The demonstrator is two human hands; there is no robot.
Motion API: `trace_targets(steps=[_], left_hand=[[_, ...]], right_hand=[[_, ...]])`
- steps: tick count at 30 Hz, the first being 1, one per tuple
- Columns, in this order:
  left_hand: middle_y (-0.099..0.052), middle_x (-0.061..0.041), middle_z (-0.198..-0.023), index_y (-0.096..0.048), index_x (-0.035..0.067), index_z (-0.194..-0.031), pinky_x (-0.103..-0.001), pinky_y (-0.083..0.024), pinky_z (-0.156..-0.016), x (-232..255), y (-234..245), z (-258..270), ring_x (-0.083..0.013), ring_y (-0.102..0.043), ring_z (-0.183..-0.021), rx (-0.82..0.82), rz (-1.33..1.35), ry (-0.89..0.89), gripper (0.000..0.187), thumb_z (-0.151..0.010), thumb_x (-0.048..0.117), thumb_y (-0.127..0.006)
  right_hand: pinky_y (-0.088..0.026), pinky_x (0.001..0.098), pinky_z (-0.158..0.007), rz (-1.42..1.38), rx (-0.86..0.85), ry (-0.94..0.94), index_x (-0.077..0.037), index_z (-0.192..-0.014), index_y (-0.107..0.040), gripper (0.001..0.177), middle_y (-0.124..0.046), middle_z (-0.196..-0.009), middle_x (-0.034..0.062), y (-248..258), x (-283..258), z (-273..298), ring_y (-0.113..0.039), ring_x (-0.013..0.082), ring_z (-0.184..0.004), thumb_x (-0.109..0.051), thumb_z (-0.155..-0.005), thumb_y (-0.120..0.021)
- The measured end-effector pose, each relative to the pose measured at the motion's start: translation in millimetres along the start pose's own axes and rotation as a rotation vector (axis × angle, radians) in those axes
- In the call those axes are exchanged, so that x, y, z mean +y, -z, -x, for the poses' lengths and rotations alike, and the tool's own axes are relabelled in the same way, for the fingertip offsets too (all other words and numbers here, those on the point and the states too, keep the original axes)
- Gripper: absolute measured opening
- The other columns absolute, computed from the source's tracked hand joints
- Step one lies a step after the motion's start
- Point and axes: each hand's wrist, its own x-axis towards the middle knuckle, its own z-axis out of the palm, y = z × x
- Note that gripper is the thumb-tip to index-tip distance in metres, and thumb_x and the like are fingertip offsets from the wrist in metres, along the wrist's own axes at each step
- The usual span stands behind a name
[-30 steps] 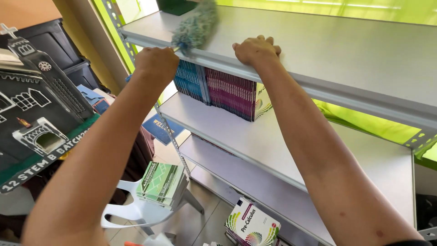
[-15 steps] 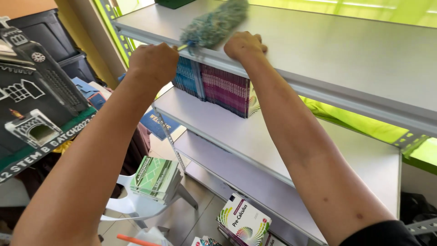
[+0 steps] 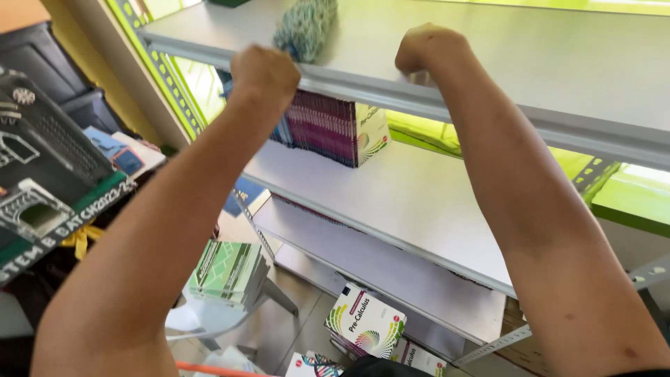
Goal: The person uses a blue duster to clean the top and middle shelves of a white metal bookcase. They wipe the surfaces and edges of the shelves, moving the duster back and forth to remove dust from the empty areas and around the books.
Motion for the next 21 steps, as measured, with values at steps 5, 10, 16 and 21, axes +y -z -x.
trace_targets(steps=[5, 10, 16, 21], left_hand=[[-0.073, -0.01, -0.098, -0.067, 0.01, -0.125, -0.039, -0.061, -0.058, 54, 39, 37, -0.0286, -0.074, -0.088, 0.254, 0.052, -0.208, 0.03, -0.098, 0.019, -0.059], [-0.075, -0.014, -0.093, -0.063, 0.004, -0.126, -0.043, -0.062, -0.062, 43, 33, 30, -0.0308, -0.076, -0.078, 0.218, 0.253, -0.199, 0.028, -0.108, 0.015, -0.045], [-0.075, -0.014, -0.09, -0.065, 0.0, -0.126, -0.04, -0.065, -0.063, 62, 77, 56, -0.0275, -0.078, -0.077, 0.23, 0.177, -0.257, 0.033, -0.109, 0.021, -0.046], [-0.075, -0.011, -0.092, -0.071, 0.008, -0.116, -0.043, -0.062, -0.075, 53, 79, 42, -0.0276, -0.075, -0.085, 0.233, 0.264, -0.28, 0.023, -0.099, 0.016, -0.057]], right_hand=[[-0.053, 0.0476, -0.098, 0.02, 0.091, -0.054, -0.006, -0.111, -0.076, 0.03, -0.071, -0.12, 0.02, 53, 35, 12, -0.068, 0.0359, -0.112, -0.013, -0.091, -0.054], [-0.055, 0.0457, -0.095, 0.065, 0.072, -0.106, -0.006, -0.103, -0.079, 0.029, -0.075, -0.112, 0.0207, 54, 65, 44, -0.072, 0.0342, -0.106, -0.011, -0.09, -0.054], [-0.058, 0.0439, -0.092, 0.118, 0.093, -0.161, -0.005, -0.096, -0.082, 0.029, -0.079, -0.105, 0.0213, 73, 108, 51, -0.076, 0.0325, -0.099, -0.009, -0.089, -0.055], [-0.058, 0.0456, -0.084, 0.058, 0.254, -0.185, 0.005, -0.103, -0.073, 0.025, -0.073, -0.104, 0.0285, 71, 165, 41, -0.075, 0.0361, -0.093, -0.011, -0.088, -0.06]])
